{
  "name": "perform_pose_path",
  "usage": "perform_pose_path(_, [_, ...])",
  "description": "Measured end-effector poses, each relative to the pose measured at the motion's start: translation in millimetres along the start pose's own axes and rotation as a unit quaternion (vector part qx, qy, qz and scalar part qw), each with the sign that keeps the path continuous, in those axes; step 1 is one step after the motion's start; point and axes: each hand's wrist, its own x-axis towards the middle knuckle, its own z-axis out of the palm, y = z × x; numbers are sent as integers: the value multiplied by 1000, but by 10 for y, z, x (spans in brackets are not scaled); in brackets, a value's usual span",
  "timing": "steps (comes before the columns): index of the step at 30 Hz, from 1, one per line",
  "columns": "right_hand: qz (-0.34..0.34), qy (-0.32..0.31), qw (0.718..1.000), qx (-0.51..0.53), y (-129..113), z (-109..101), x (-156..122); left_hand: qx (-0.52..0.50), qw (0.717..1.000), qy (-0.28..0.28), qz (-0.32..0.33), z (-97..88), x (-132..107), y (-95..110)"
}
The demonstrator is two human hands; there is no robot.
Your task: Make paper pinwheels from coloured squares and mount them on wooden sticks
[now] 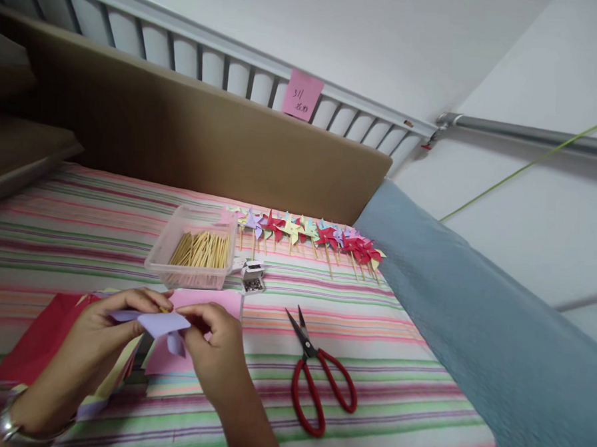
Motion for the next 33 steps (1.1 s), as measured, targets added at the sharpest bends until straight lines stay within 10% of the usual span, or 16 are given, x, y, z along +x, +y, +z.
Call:
perform_pose_path(10, [27, -17, 985, -170, 137, -153, 33, -156, 969, 151, -118, -269, 176, 136])
perform_pose_path(24, [38, -53, 966, -251, 290, -89, 67, -204, 962, 158, -93, -357, 163, 239])
perform_pose_path(30, [76, -39, 977, -196, 284, -134, 81, 14, 977, 211, 37, -703, 249, 177])
perform_pose_path(33, [79, -46, 978, -186, 285, -134, 73, 252, 936, 176, 171, -835, 259, 162])
